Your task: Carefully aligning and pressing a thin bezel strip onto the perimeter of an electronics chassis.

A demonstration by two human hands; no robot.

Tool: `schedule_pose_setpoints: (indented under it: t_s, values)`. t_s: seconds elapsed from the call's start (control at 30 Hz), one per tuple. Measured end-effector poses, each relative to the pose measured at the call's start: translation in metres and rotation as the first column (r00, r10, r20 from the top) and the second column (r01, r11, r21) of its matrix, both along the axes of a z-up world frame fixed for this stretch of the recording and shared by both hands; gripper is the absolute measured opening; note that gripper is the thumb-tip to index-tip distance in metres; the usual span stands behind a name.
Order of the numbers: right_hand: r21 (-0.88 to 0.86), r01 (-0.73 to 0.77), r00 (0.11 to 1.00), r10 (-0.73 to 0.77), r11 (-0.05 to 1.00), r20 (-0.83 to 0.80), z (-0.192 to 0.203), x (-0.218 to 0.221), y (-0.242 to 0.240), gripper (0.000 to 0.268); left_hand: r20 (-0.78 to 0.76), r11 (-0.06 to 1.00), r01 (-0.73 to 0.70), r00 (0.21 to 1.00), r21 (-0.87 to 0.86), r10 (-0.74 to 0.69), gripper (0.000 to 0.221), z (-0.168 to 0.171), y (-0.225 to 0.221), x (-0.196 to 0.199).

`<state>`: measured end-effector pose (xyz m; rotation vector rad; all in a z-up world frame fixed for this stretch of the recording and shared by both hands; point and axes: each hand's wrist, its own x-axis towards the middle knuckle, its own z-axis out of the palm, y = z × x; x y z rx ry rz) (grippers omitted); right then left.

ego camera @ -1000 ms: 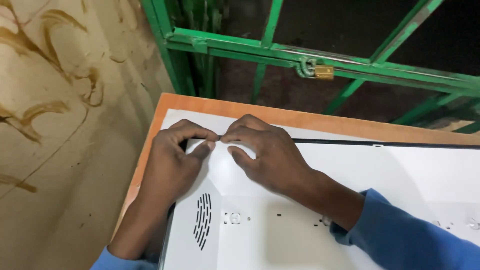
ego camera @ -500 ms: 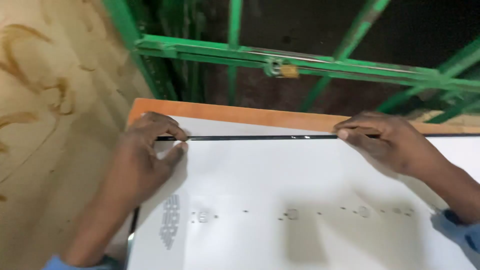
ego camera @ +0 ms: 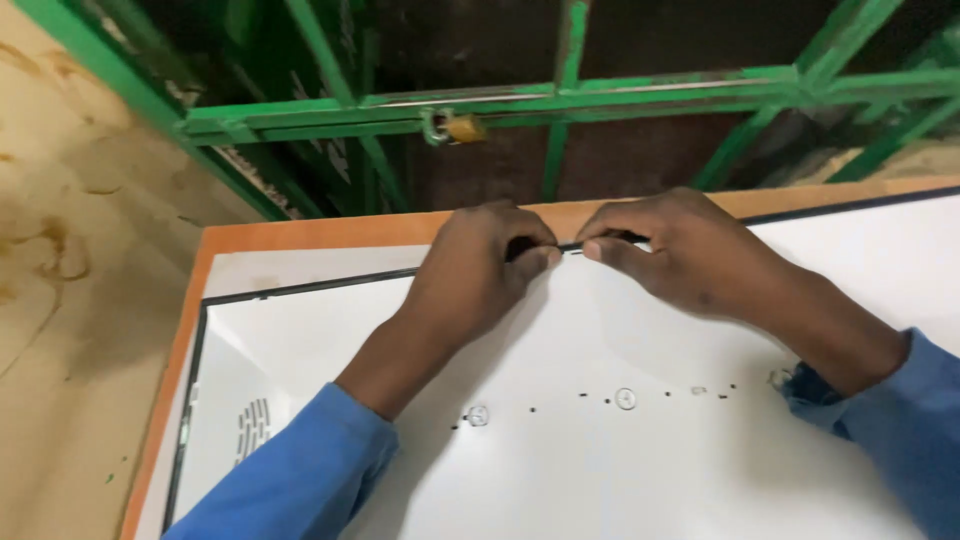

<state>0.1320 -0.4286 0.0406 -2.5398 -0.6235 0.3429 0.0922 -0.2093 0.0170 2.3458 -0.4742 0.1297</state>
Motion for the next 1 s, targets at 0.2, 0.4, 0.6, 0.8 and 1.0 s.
schedule_pose_setpoints:
  t_s: [0.2, 0.4, 0.6, 0.8, 1.0]
  values:
    - [-0.076, -0.156, 0.985, 0.161, 0.985, 0.069, -0.02, 0.011, -0.009, 0.043, 0.019, 0.994, 0.003, 1.0, -0.105, -0.001, 0.011, -0.017, -0.007, 0.001]
    - [-0.043, -0.098, 0.995, 0.097, 0.994, -0.012, -0.022, 0.011, -0.001, 0.036, 0.094, 0.99, -0.004, 0.995, -0.143, 0.017, 0.01, -0.028, -0.007, 0.001]
    - [-0.088, -0.138, 0.973, 0.152, 0.986, 0.172, -0.031, 0.013, -0.002, 0.032, 0.069, 0.99, -0.138, 0.988, -0.007, 0.138, 0.018, -0.033, -0.017, 0.0]
    - [0.002, -0.108, 0.993, 0.108, 0.994, 0.055, -0.023, 0.011, -0.003, 0.039, 0.138, 0.997, -0.072, 0.988, -0.033, 0.076, 0.017, -0.037, -0.017, -0.001]
    - [0.15, -0.003, 0.987, 0.027, 0.989, -0.158, -0.004, 0.006, 0.001, 0.032, -0.179, 0.993, -0.119, 0.977, -0.022, 0.113, 0.017, -0.003, -0.02, -0.004]
